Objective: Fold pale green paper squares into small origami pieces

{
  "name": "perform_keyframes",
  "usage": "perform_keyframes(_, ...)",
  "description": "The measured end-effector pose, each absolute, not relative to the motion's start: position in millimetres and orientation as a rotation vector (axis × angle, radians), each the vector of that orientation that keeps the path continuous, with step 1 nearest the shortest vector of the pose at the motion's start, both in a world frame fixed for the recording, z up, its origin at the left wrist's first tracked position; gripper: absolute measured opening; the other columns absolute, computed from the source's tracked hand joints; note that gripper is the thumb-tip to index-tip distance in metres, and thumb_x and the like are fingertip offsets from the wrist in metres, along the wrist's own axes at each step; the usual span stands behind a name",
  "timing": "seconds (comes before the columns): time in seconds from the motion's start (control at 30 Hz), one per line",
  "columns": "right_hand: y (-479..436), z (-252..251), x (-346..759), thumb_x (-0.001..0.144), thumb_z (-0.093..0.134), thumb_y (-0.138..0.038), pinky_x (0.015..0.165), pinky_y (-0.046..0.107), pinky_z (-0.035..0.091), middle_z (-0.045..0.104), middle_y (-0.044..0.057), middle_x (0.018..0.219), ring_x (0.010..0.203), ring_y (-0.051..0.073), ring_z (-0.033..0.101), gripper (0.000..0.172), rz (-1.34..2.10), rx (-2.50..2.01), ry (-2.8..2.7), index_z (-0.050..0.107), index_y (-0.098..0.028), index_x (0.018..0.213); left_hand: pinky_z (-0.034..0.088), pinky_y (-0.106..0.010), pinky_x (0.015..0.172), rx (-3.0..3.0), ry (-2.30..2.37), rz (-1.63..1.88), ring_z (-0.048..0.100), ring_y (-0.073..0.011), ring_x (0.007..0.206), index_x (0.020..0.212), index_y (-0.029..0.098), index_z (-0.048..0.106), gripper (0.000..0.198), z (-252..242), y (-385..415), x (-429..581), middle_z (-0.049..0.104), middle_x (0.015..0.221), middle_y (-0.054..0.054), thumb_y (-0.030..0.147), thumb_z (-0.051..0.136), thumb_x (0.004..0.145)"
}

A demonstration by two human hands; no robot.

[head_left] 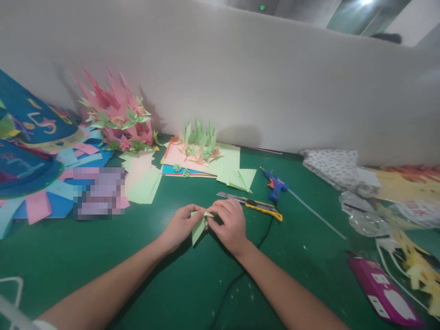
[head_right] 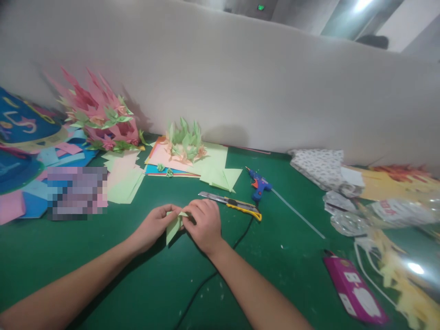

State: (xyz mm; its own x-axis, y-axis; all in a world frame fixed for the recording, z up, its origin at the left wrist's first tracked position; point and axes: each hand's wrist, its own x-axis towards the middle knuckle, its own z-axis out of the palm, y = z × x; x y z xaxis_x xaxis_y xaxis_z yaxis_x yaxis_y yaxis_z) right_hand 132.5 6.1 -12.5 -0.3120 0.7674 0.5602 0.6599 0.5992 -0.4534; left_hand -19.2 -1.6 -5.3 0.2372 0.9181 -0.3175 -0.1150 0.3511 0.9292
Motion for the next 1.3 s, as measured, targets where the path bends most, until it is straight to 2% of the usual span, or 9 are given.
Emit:
perform_keyframes(0.4,5.7,-13.5,138.4,0.081,0.055,-0.022,0.075,0.034,0.033,0.064,0.0,0.086,0.079,0.017,0.047,0.012,0.087,-1.043,-2.156,0.063,-0.026,0.089,0.042,-0.021,0.053,1.0,1.15,0.886,0.056,-0.0116,0.054,0.082,0.013,0.057,0.027,-5.4,-0.7,-20.3,0.064,0.061,-0.002,0.039,0.054,0.075)
perform_keyframes(0.53,6.0,-12.9,138.7,0.081,0.055,-0.024,0.075,0.034,0.032,0.064,0.0,0.087,0.079,0.017,0.048,0.01,0.086,-1.066,-2.158,0.064,-0.025,0.087,0.042,-0.021,0.057,1.018,1.136,0.9,0.057,-0.012,0.058,0.08,0.013,0.059,0.026,-5.7,0.3,-22.3,0.065,0.066,-0.002,0.038,0.055,0.074)
perform_keyframes(0.73,6.9,-12.9,135.8,0.079,0.055,-0.023,0.075,0.033,0.035,0.062,0.001,0.084,0.08,0.017,0.051,0.009,0.187,-1.13,-2.09,0.062,-0.022,0.084,0.043,-0.023,0.058,0.917,1.048,0.867,0.058,-0.0133,0.058,0.087,0.012,0.059,0.027,-5.1,1.5,-22.8,0.065,0.066,-0.003,0.035,0.059,0.071)
perform_keyframes(0.9,5.3,-13.1,134.8,0.076,0.053,-0.017,0.078,0.034,0.036,0.062,0.001,0.083,0.081,0.017,0.052,0.01,0.186,-1.103,-2.016,0.061,-0.022,0.081,0.042,-0.022,0.057,0.883,1.028,0.898,0.057,-0.012,0.057,0.084,0.012,0.06,0.026,-2.0,-0.1,-21.8,0.064,0.064,-0.001,0.035,0.06,0.07)
perform_keyframes(1.3,4.8,-10.2,134.9,0.075,0.057,-0.02,0.077,0.035,0.034,0.064,-0.001,0.083,0.08,0.018,0.05,0.009,0.137,-1.122,-2.011,0.062,-0.024,0.081,0.038,-0.02,0.052,0.835,1.01,0.888,0.054,-0.01,0.052,0.075,0.013,0.057,0.022,2.7,-1.3,-19.8,0.063,0.059,0.0,0.035,0.06,0.072)
